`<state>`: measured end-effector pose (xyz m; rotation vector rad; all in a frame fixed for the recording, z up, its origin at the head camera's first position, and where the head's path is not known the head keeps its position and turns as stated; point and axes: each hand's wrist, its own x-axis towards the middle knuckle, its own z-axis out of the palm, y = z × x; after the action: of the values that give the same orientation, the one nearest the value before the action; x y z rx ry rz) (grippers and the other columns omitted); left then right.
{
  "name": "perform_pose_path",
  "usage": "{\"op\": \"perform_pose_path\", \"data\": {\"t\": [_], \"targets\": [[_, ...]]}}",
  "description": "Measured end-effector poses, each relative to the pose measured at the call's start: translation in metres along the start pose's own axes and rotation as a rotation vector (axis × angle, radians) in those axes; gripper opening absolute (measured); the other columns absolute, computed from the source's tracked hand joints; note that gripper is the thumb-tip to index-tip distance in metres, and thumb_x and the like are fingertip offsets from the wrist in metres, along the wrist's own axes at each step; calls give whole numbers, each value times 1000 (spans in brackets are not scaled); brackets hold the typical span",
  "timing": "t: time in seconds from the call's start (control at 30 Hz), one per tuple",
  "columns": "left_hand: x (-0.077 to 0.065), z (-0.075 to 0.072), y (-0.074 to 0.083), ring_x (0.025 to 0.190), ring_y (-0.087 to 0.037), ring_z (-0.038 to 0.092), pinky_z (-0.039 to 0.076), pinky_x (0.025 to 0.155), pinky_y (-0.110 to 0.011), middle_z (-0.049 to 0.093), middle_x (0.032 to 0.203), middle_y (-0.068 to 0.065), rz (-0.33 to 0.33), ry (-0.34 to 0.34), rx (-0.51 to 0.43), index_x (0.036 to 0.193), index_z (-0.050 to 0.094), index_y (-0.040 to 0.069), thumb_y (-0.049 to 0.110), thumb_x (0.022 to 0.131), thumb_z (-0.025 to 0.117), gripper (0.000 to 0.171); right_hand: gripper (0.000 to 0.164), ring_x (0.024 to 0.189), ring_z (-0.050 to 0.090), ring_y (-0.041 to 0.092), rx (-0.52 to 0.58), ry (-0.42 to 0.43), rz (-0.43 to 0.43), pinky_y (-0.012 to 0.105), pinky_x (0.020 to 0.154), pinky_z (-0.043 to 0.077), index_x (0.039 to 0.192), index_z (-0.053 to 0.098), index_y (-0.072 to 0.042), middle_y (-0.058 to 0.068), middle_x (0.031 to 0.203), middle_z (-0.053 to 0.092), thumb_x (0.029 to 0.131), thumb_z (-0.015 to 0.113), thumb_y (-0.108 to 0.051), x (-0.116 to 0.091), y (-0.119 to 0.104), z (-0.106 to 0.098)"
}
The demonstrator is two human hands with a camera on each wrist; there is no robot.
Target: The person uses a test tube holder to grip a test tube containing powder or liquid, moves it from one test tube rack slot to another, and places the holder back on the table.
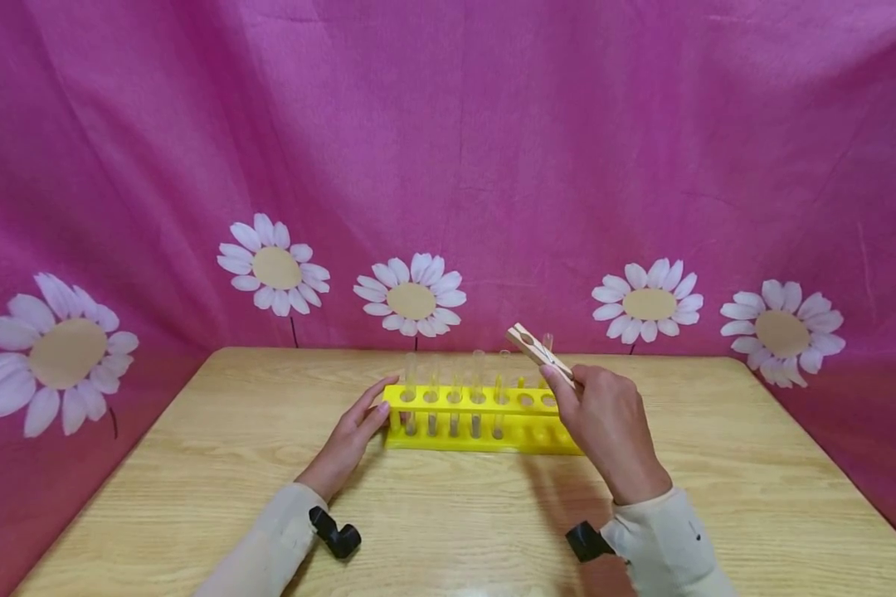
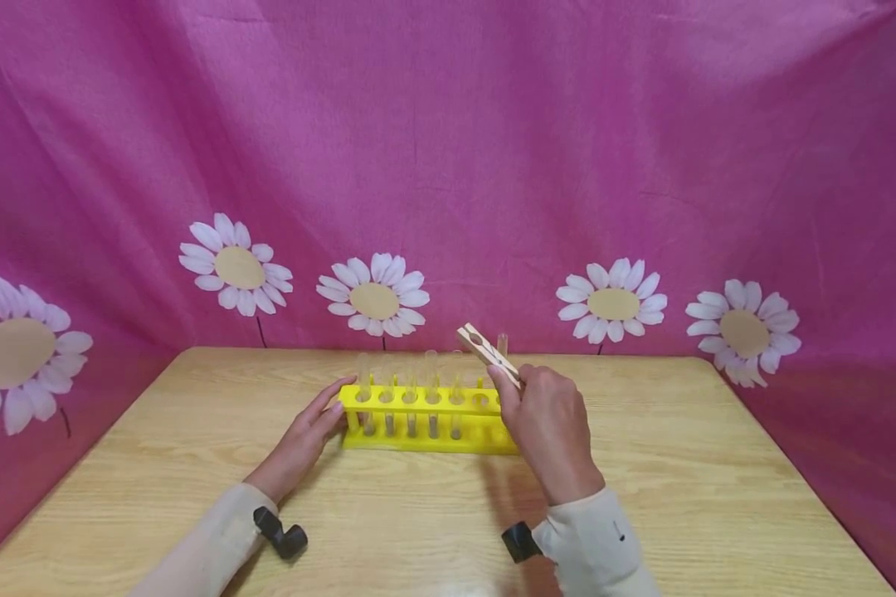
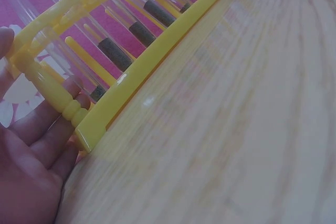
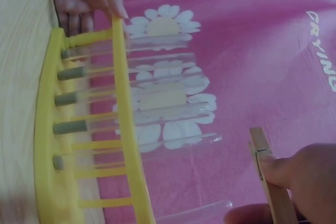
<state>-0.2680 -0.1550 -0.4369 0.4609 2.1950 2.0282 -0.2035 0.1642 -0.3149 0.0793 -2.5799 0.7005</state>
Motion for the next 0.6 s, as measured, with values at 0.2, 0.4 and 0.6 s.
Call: {"op": "perform_pose_path", "data": {"t": [0.2, 0.4, 0.6], "targets": [[0, 0, -1, 137, -21, 33, 26, 114, -47, 33, 152, 1, 14, 2, -4, 148, 36, 33, 45, 100, 47, 51, 39, 50, 40, 20, -11, 36, 2, 29, 45, 33, 68, 61, -5, 4, 52, 43, 92, 65, -36, 2, 5, -6], [0, 1, 0, 136, -23, 34, 27, 114, -47, 33, 152, -1, 15, -1, -15, 148, 37, 32, 43, 100, 48, 50, 40, 50, 43, 21, -8, 62, 7, 31, 46, 33, 67, 62, -6, 2, 53, 50, 93, 64, -36, 4, 13, -15], [-1, 0, -2, 136, -22, 34, 27, 114, -47, 34, 152, 0, 18, 0, -5, 146, 38, 34, 42, 100, 47, 48, 41, 51, 42, 22, -31, 64, 76, 31, 46, 32, 73, 65, -3, 4, 54, 46, 93, 62, -38, 6, 22, -24]]}}
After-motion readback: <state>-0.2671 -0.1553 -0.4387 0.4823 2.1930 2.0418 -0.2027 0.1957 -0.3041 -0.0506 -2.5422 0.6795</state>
